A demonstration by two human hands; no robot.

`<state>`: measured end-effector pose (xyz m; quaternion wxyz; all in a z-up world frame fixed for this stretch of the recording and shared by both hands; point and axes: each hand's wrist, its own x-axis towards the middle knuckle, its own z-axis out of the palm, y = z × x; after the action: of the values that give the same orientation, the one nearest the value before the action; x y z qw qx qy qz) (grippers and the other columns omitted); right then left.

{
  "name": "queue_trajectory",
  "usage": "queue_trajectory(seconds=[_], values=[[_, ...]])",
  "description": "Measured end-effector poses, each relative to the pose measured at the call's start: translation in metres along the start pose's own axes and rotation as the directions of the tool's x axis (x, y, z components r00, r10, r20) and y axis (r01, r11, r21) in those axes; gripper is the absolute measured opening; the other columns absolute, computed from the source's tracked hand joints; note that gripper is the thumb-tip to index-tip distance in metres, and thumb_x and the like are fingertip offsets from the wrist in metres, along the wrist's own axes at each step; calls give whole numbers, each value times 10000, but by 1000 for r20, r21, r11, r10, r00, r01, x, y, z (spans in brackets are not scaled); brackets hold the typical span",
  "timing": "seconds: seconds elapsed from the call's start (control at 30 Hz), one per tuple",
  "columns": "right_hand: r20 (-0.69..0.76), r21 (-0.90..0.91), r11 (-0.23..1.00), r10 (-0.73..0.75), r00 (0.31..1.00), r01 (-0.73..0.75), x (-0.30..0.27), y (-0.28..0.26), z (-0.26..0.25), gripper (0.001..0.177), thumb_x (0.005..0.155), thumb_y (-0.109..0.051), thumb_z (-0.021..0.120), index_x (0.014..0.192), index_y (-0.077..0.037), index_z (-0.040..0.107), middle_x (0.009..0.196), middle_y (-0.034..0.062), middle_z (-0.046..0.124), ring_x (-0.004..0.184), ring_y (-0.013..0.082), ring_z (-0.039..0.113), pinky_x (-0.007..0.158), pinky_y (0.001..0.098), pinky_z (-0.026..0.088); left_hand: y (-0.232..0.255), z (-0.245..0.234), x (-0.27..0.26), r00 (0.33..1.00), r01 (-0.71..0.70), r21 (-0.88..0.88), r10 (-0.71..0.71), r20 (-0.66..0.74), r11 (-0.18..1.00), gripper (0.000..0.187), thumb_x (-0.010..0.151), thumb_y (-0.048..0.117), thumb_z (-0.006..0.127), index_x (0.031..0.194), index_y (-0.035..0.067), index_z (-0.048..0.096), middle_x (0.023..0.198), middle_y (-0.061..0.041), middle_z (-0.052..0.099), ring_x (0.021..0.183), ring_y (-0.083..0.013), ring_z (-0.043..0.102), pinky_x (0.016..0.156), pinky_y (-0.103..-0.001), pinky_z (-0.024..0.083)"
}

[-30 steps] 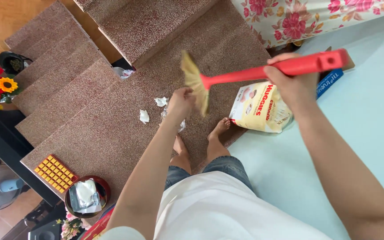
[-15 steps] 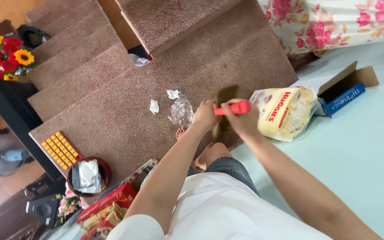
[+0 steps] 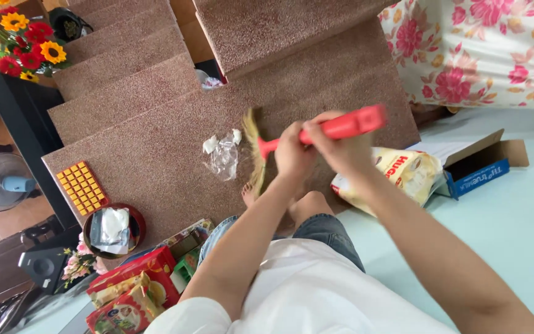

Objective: Sweeping debris off carpeted indoor stairs with a hand broom.

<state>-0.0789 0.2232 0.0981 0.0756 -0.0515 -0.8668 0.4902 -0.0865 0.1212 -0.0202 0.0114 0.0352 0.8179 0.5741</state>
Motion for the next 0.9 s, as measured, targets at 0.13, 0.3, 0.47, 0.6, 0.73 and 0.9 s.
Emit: queue_trajectory(seconds=[0.13, 0.3, 0.47, 0.6, 0.73, 0.9], values=[[-53, -55, 998, 19, 998, -22, 43, -17, -87, 183, 971, -228, 764, 940, -50, 733, 705, 36, 683, 622, 108, 649, 587, 264, 517, 80, 55, 46, 1000, -22, -106, 23, 5, 994, 224, 805, 135, 733, 1017, 126, 662, 972, -134, 717, 948, -356, 706, 826, -442, 567], [-92, -274, 959, -96, 991, 68, 82, 31, -129, 171, 998, -222, 782, 974, -63, 725, 836, 69, 714, 747, 176, 692, 679, 318, 537, 81, 129, 111, 972, -85, -180, 121, 201, 980, 233, 848, 197, 707, 1073, 137, 684, 1042, -147, 742, 1025, -374, 700, 859, -463, 550], [16, -175, 950, -262, 965, 260, 119, 132, -108, 189, 923, -217, 814, 970, -61, 719, 948, 90, 742, 870, 212, 727, 807, 352, 575, 12, 185, 150, 957, -15, -8, 16, 289, 1000, 267, 827, 253, 704, 1071, 147, 685, 1099, -118, 738, 1029, -346, 704, 857, -457, 561], [226, 148, 989, -30, 974, -3, 129, 188, -93, 174, 958, -200, 757, 1049, -55, 725, 1060, 86, 739, 967, 171, 710, 880, 329, 577, -4, 167, 141, 969, 102, 266, -155, 190, 959, 179, 815, 180, 685, 991, 153, 704, 1043, -72, 742, 1012, -336, 701, 883, -469, 564], [412, 288, 957, -79, 908, -48, 150, 174, -63, 175, 950, -178, 747, 1063, -45, 728, 1172, 91, 721, 1067, 166, 684, 957, 328, 554, -42, 148, 133, 987, 158, 302, -159, -21, 940, 167, 805, 146, 690, 971, 146, 698, 1026, -65, 734, 1045, -320, 685, 902, -468, 532], [647, 293, 956, -178, 742, -27, 196, 119, -44, 187, 919, -183, 762, 1059, -60, 737, 1103, 70, 746, 1003, 146, 699, 924, 310, 568, -14, 109, 139, 896, 315, 290, -183, -404, 904, 196, 794, 118, 693, 990, 114, 682, 1015, -79, 712, 1069, -327, 669, 953, -489, 499]])
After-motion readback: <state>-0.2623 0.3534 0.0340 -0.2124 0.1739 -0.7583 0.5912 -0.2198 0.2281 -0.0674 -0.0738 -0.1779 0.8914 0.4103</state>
